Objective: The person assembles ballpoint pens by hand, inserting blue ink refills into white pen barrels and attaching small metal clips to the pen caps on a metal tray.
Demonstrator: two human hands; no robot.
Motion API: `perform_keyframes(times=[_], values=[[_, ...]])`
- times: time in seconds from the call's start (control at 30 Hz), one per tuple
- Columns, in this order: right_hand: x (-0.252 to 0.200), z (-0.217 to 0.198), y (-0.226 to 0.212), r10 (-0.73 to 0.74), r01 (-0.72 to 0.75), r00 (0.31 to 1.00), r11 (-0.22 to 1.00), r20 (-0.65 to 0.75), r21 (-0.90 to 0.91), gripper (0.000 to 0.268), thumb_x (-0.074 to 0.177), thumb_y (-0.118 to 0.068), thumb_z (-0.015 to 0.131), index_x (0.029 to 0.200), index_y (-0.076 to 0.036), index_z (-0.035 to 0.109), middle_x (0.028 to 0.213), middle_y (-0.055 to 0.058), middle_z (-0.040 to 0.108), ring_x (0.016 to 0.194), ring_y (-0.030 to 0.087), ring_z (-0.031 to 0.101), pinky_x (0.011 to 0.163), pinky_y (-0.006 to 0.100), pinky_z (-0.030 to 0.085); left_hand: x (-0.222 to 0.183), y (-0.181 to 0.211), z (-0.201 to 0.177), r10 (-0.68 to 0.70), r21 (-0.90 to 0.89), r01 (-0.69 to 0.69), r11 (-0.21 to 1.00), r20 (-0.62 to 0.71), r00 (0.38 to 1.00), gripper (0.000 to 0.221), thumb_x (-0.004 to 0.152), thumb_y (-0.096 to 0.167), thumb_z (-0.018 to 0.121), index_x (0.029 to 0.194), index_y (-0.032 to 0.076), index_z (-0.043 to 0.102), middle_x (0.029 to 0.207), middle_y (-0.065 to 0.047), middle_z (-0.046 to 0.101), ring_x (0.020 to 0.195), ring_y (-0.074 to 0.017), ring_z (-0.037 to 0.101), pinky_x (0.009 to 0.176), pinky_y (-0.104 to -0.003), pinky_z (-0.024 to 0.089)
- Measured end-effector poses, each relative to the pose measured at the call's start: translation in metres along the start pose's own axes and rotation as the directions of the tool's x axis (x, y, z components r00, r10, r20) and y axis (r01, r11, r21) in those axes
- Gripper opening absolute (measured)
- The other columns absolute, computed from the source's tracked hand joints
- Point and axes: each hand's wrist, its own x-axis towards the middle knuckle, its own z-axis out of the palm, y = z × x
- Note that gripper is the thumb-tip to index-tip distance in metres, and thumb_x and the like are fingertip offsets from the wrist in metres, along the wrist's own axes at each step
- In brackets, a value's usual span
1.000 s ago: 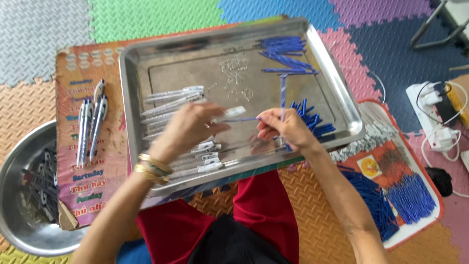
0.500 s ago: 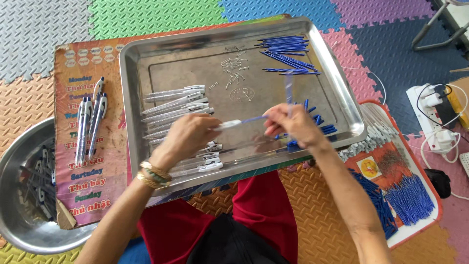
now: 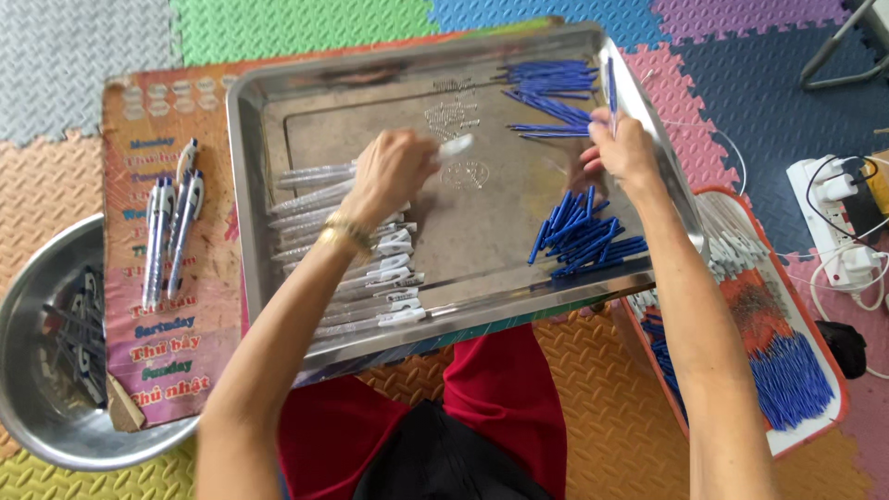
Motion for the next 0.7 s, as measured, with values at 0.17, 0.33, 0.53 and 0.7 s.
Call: perform_keyframes(times=[0.17, 0.33, 0.53, 0.7], values=[[0.007, 0.009, 0.025, -0.474, 0.436, 0.879, 0.844, -0.054, -0.311, 0.031, 0.116, -0.022, 0.066, 0.144, -0.012, 0.074, 0.12, 0.023, 0.075, 0.12, 0.044, 0.072, 0.104, 0.053, 0.057, 0.002, 0.006, -0.007, 0.003, -0.163, -0.008, 0.987, -0.029, 1.0, 0.032, 0.093, 0.036, 0.087, 0.121, 0.02, 0.083, 0.101, -0.014, 0.079, 0.096, -0.0445, 0.078, 0.076, -0.058, 0.062], [-0.003, 0.025, 0.001, -0.515, 0.565, 0.824, 0.771, 0.234, -0.293, 0.027, 0.112, -0.016, 0.062, 0.131, -0.01, 0.079, 0.117, 0.029, 0.078, 0.119, 0.048, 0.072, 0.105, 0.055, 0.058, -0.066, -0.012, -0.063, -0.036, -0.063, 0.037, 0.997, 0.02, 0.999, 0.034, 0.102, 0.035, 0.081, 0.133, 0.02, 0.079, 0.113, -0.013, 0.078, 0.104, -0.042, 0.078, 0.081, -0.054, 0.063], [0.0, 0.029, -0.035, -0.496, 0.528, 0.849, 0.795, 0.181, -0.299, 0.033, 0.114, -0.017, 0.061, 0.145, -0.019, 0.073, 0.126, 0.019, 0.074, 0.122, 0.042, 0.074, 0.101, 0.052, 0.06, -0.096, -0.066, -0.063, -0.088, 0.067, 0.087, 0.994, 0.022, 0.996, 0.036, 0.1, 0.031, 0.083, 0.136, 0.028, 0.079, 0.12, -0.013, 0.071, 0.112, -0.0424, 0.074, 0.089, -0.053, 0.064], [-0.141, 0.006, -0.105, -0.505, 0.483, 0.863, 0.808, -0.027, 0.337, 0.067, 0.115, -0.075, 0.035, 0.131, -0.021, 0.072, 0.101, 0.007, 0.075, 0.106, 0.026, 0.073, 0.101, 0.042, 0.054, -0.108, -0.078, -0.047, 0.106, 0.043, -0.101, 0.994, -0.153, 0.983, 0.025, 0.096, 0.021, 0.085, 0.121, 0.023, 0.085, 0.116, -0.013, 0.074, 0.106, -0.0417, 0.074, 0.089, -0.05, 0.062]])
